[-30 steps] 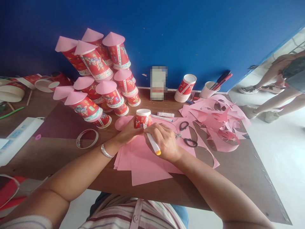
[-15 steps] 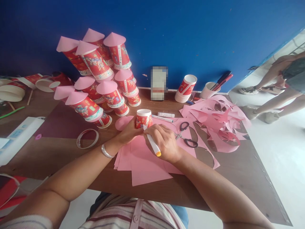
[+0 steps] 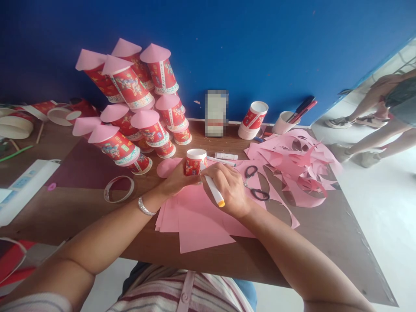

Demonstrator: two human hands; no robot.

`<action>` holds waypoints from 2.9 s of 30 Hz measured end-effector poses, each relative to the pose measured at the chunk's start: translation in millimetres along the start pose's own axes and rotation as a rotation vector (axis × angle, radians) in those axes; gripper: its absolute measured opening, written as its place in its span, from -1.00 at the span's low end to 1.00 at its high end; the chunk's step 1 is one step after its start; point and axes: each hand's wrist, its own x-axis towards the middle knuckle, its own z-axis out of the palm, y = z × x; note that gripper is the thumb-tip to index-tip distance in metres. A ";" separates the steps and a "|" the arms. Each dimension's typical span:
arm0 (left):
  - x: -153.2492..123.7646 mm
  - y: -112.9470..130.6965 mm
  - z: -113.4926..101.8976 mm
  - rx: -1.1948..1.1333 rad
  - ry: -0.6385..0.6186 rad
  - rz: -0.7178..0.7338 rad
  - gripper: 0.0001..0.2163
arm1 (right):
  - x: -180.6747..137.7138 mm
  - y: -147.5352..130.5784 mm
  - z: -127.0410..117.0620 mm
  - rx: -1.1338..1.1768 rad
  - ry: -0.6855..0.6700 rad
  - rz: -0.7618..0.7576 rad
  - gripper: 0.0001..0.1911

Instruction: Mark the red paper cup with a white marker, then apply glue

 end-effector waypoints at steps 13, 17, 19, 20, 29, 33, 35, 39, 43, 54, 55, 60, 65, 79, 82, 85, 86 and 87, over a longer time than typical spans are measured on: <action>-0.3 -0.4 -0.6 0.042 0.014 -0.001 -0.58 | 1.4 -4.1 -0.2 0.018 -0.033 -0.005 -0.77; -1.3 2.6 -0.3 0.054 0.026 0.009 -0.56 | 2.4 -9.1 0.8 0.021 -0.049 -0.016 -0.79; -1.6 3.9 0.1 0.068 0.032 0.013 -0.57 | 2.7 -10.9 1.9 0.017 -0.044 -0.025 -0.80; -1.7 4.3 0.2 0.077 0.033 0.016 -0.57 | 2.7 -11.6 2.4 0.015 -0.040 -0.027 -0.80; -1.7 4.7 1.3 0.132 0.090 0.020 -0.51 | -0.7 -14.0 4.7 0.043 -0.083 -0.027 -0.82; -2.1 5.0 1.3 0.135 0.097 0.011 -0.50 | -2.7 -13.9 5.9 0.048 -0.088 -0.031 -0.84; -2.4 4.4 0.7 0.137 0.098 0.003 -0.49 | -2.9 -13.5 5.7 0.042 -0.068 -0.039 -0.82; -2.3 2.5 -1.0 0.136 0.072 0.014 -0.48 | -1.9 -10.7 2.7 0.042 -0.045 -0.028 -0.81; -1.7 5.1 0.2 0.130 0.014 0.014 -0.57 | -1.3 -5.4 0.3 0.023 -0.011 -0.023 -0.78; -2.4 7.0 2.9 0.144 0.023 -0.002 -0.55 | 2.1 -4.7 -1.2 0.001 -0.029 -0.015 -0.78; -2.5 7.2 3.1 0.147 0.025 -0.001 -0.54 | 1.9 -5.0 -1.3 0.002 -0.035 -0.012 -0.77; -2.5 10.0 4.0 0.179 0.046 0.030 -0.50 | 0.0 -7.0 0.3 0.022 -0.058 -0.005 -0.77; -2.2 7.6 2.3 0.212 0.070 0.039 -0.47 | 1.8 -10.8 2.0 0.024 -0.044 -0.030 -0.73; -1.5 6.1 4.8 0.196 0.130 0.058 -0.40 | 1.9 -12.8 3.7 0.042 -0.065 -0.028 -0.80; -1.7 4.2 4.2 0.199 0.138 0.065 -0.40 | 1.8 -12.7 3.6 0.032 -0.071 -0.033 -0.81; -1.9 3.2 3.3 0.201 0.136 0.059 -0.40 | 1.6 -12.6 3.3 0.027 -0.074 -0.034 -0.79; -2.0 3.2 3.1 0.199 0.132 0.056 -0.40 | 1.5 -12.4 3.2 0.029 -0.074 -0.034 -0.77; -2.0 3.2 3.0 0.200 0.129 0.054 -0.40 | 1.3 -12.0 2.9 0.032 -0.072 -0.036 -0.75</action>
